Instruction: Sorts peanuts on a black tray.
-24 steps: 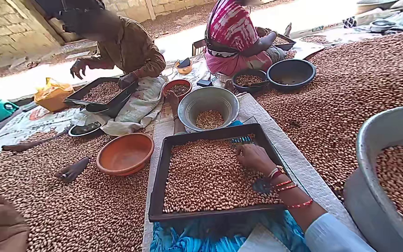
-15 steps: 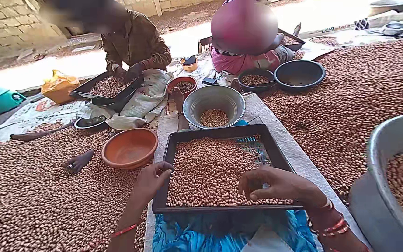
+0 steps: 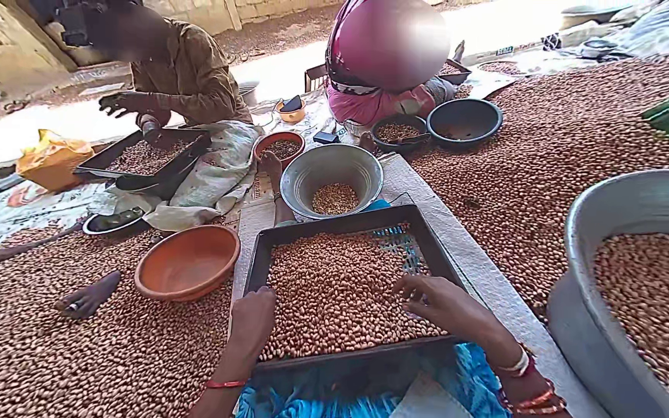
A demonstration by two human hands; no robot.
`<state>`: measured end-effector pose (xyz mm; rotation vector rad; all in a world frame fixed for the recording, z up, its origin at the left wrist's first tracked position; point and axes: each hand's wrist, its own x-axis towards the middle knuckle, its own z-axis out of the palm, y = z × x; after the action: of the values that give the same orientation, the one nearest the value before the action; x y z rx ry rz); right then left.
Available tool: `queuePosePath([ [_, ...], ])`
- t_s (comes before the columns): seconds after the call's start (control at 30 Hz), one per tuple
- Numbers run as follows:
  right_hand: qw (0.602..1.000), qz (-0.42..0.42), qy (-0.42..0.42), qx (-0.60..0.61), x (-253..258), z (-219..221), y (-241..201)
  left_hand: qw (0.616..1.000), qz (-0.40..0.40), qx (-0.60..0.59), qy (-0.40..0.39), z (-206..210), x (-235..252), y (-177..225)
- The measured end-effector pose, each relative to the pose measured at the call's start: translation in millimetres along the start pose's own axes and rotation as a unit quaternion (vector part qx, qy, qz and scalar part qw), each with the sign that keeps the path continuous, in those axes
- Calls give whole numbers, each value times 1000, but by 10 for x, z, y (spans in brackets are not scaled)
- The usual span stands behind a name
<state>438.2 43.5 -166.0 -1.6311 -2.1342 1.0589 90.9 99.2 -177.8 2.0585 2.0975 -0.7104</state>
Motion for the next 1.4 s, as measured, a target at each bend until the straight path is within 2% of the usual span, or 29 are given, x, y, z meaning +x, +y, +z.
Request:
queuePosePath([
  [0.07, 999, 18, 22, -22, 53, 39, -38, 999, 10, -31, -29, -58, -45, -49],
  [0.1, 999, 32, 33, -29, 83, 45, -62, 995, 38, -77, -45, -132, -70, -117],
  [0.13, 997, 48, 43, -33, 113, 55, -78, 982, 98, -155, -55, -188, -108, -224],
  [0.17, 996, 68, 50, -36, 144, 59, -84, 941, 194, -268, -68, -199, -138, -352],
  [0.2, 994, 89, 55, -39, 177, 66, -79, 866, 293, -392, -101, -168, -150, -452],
  [0.23, 991, 112, 60, -47, 211, 66, -69, 790, 343, -485, -152, -147, -151, -491],
  [0.27, 987, 135, 60, -56, 242, 70, -62, 769, 340, -513, -174, -152, -160, -511],
  [0.3, 983, 159, 53, -68, 271, 79, -57, 815, 295, -473, -160, -184, -164, -521],
  [0.33, 980, 177, 37, -83, 301, 100, -51, 888, 220, -378, -140, -212, -153, -489],
  [0.37, 978, 184, 20, -99, 336, 133, -53, 945, 138, -264, -136, -207, -130, -398],
  [0.4, 977, 179, 2, -113, 368, 177, -70, 968, 87, -183, -146, -161, -101, -275],
  [0.43, 979, 168, -11, -118, 389, 234, -112, 975, 74, -140, -156, -118, -94, -127],
  [0.53, 985, 132, -55, -100, 396, 468, -321, 972, 101, -127, -172, -105, -216, 392],
  [0.63, 988, 116, -85, -56, 423, 597, -477, 963, 115, -183, -160, -157, -272, 707],
  [0.7, 992, 100, -83, -5, 432, 586, -496, 921, 150, -332, -139, -37, -210, 763],
  [0.73, 993, 86, -75, 32, 428, 551, -476, 877, 156, -433, -140, -3, -219, 793],
  [0.8, 989, 39, -36, 138, 409, 449, -418, 760, 154, -615, -143, -4, -267, 838],
  [0.87, 977, -10, 27, 213, 364, 342, -381, 646, 140, -739, -129, -97, -329, 846],
  [0.9, 971, -31, 65, 227, 344, 290, -370, 619, 129, -767, -110, -170, -358, 832],
  [0.93, 967, -53, 104, 225, 316, 234, -366, 614, 127, -774, -88, -237, -375, 794],
  [1.03, 966, -105, 183, 148, 218, 55, -344, 664, 204, -719, -7, -342, -358, 523],
  [1.13, 965, -144, 202, 85, 92, -66, -286, 726, 288, -618, 88, -335, -268, 211],
  [1.2, 964, -161, 203, 61, 18, -108, -235, 756, 275, -577, 140, -319, -277, 82],
  [1.27, 966, -145, 213, 31, -50, -121, -202, 794, 240, -526, 187, -295, -310, 39],
  [1.33, 968, -106, 229, 21, -98, -124, -210, 827, 232, -449, 245, -259, -299, 80],
  [1.4, 976, -48, 213, 25, -111, -117, -222, 844, 243, -392, 274, -235, -294, 253],
])
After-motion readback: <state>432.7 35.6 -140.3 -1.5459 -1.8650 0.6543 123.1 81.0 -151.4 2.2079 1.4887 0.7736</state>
